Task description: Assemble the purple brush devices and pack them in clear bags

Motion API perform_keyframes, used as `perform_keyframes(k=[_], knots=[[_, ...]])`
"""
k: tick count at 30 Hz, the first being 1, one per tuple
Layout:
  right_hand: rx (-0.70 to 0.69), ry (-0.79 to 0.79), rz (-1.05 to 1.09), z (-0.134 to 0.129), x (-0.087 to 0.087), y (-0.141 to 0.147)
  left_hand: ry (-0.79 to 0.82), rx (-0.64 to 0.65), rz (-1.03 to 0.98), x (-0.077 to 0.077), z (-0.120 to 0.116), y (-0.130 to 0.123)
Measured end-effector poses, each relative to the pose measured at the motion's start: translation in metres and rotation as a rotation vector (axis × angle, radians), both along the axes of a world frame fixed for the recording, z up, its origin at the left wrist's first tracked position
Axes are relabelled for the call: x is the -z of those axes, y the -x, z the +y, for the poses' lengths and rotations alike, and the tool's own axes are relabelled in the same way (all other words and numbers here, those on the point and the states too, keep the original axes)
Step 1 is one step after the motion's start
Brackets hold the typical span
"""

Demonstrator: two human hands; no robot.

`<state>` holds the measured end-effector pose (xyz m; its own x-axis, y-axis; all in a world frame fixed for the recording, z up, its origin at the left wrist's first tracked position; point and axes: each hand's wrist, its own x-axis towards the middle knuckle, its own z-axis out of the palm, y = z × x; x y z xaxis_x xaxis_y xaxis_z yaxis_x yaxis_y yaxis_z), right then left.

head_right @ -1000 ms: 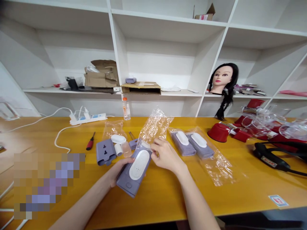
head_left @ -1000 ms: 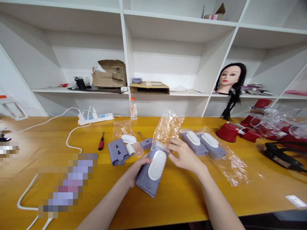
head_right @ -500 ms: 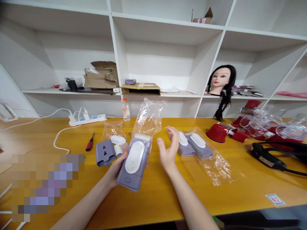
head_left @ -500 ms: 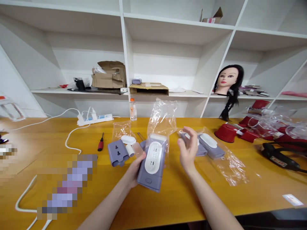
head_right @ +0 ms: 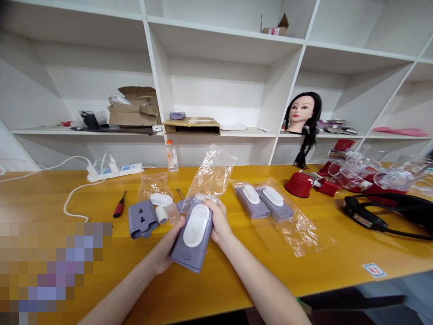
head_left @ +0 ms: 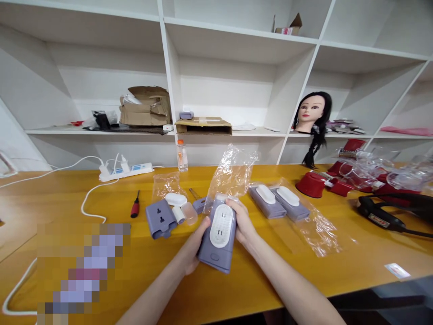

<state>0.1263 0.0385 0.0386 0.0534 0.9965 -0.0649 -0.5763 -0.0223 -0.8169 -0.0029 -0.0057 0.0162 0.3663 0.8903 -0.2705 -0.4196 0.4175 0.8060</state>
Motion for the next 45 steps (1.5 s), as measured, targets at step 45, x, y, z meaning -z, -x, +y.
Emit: perform_keyframes(k=[45], knots=[[-0.276, 0.102, -0.062, -0.036, 0.010, -0.007, -0.630, -0.402, 0.371, 0.017, 0.014, -0.005]])
